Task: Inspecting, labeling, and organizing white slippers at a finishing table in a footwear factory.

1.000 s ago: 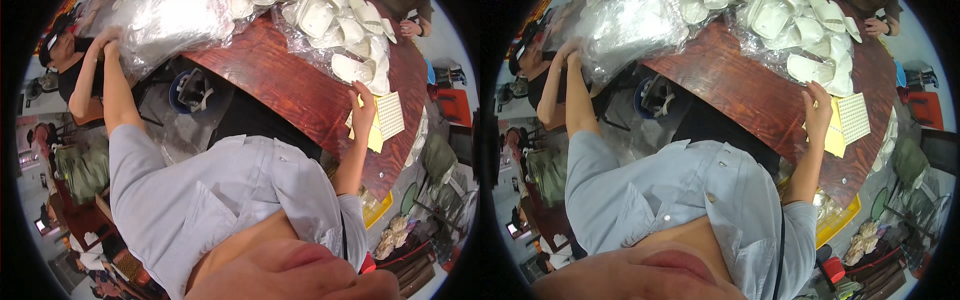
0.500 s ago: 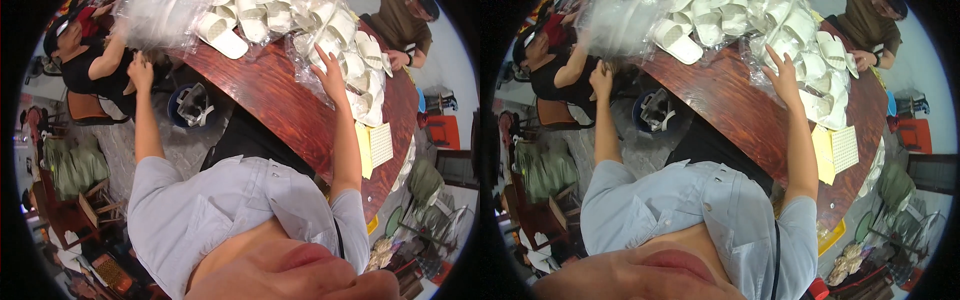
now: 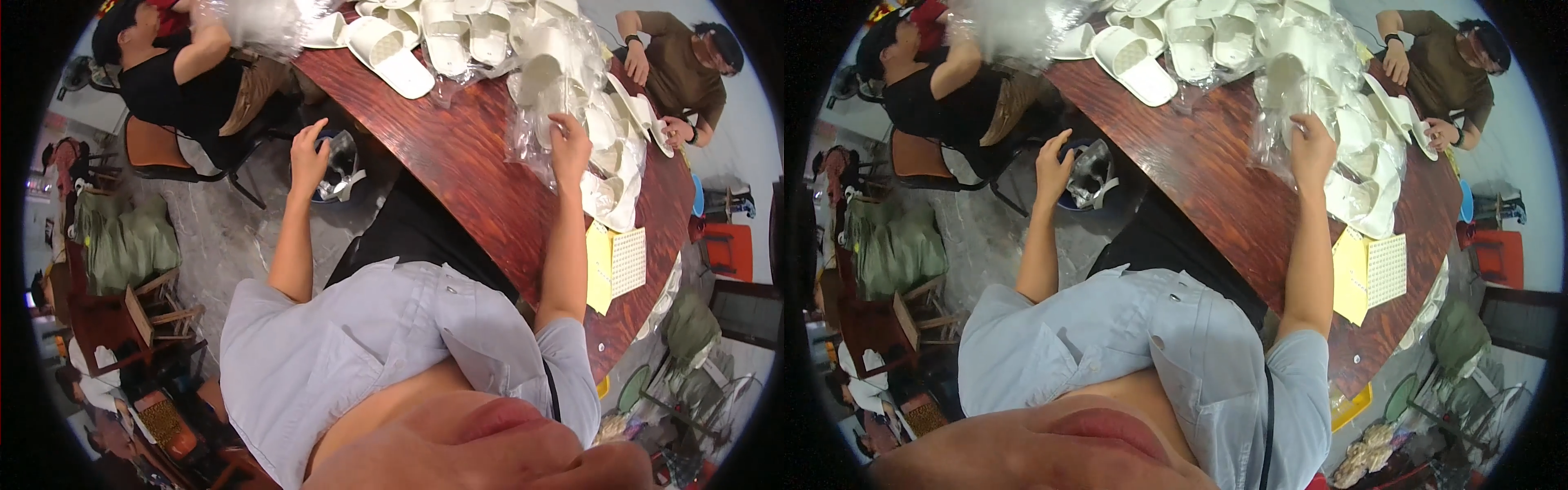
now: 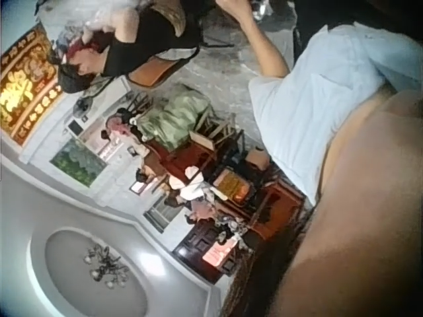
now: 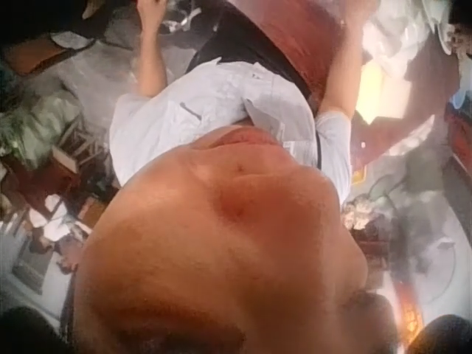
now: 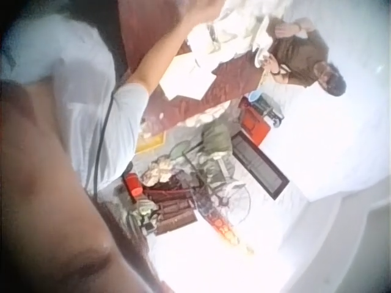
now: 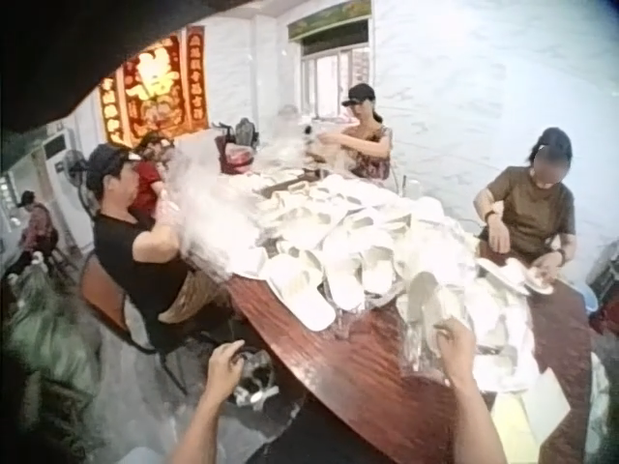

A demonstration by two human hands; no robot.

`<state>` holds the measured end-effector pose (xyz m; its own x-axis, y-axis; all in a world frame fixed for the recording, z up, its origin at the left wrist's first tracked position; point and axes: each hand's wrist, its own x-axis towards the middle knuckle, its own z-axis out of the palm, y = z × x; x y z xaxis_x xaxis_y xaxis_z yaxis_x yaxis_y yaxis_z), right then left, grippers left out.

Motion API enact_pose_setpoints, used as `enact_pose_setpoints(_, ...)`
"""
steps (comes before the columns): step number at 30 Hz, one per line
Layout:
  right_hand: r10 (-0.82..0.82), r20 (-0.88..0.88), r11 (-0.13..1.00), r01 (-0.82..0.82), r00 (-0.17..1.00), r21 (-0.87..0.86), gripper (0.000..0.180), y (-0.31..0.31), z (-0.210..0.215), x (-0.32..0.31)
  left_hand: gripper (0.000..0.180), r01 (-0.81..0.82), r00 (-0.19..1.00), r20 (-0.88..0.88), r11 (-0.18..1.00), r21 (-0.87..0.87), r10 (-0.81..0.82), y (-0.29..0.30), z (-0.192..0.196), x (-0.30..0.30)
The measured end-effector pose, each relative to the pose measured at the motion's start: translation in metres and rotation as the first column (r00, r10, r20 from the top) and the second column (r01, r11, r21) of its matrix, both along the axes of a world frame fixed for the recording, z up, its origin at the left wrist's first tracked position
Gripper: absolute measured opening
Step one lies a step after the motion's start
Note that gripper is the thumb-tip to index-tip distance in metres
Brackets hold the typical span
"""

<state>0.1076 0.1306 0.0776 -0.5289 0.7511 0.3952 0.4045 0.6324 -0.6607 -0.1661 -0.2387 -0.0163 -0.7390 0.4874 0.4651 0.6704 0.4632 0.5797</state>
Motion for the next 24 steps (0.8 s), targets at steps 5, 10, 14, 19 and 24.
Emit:
enact_pose_setpoints(5, 0.259, 0.081, 0.928, -0.225, 0.962, -0.297, 0.035, -0.043, 0.021, 0.099, 0.04, 0.129, 0.99, 0.039, 0.986, 0.106, -0.134, 0.032, 0.029, 0.011)
enact_pose_setpoints(10, 0.115, 0.179, 0.991, -0.1, 0.977, -0.091, 0.043, -0.089, 0.018, 0.154, 0.037, 0.285, 0.948, 0.12, 0.955, 0.088, -0.294, 0.083, 0.06, 0.048)
enact_pose_setpoints(14, -0.21, 0.033, 0.977, 0.212, 0.977, -0.038, 0.035, -0.114, 0.013, 0.184, 0.037, 0.502, 0.863, 0.003, 0.857, 0.117, -0.506, 0.127, 0.075, 0.077)
enact_pose_setpoints(19, -0.379, 0.41, 0.844, 0.492, 0.829, -0.214, 0.016, -0.138, 0.013, 0.209, 0.039, 0.614, 0.789, -0.048, 0.786, 0.073, -0.613, 0.167, 0.07, 0.09)
enact_pose_setpoints(24, -0.055, 0.103, 0.879, 0.097, 0.993, -0.466, 0.018, -0.148, -0.008, 0.2, 0.04, 0.622, 0.781, 0.054, 0.783, 0.024, -0.622, 0.176, 0.039, 0.085)
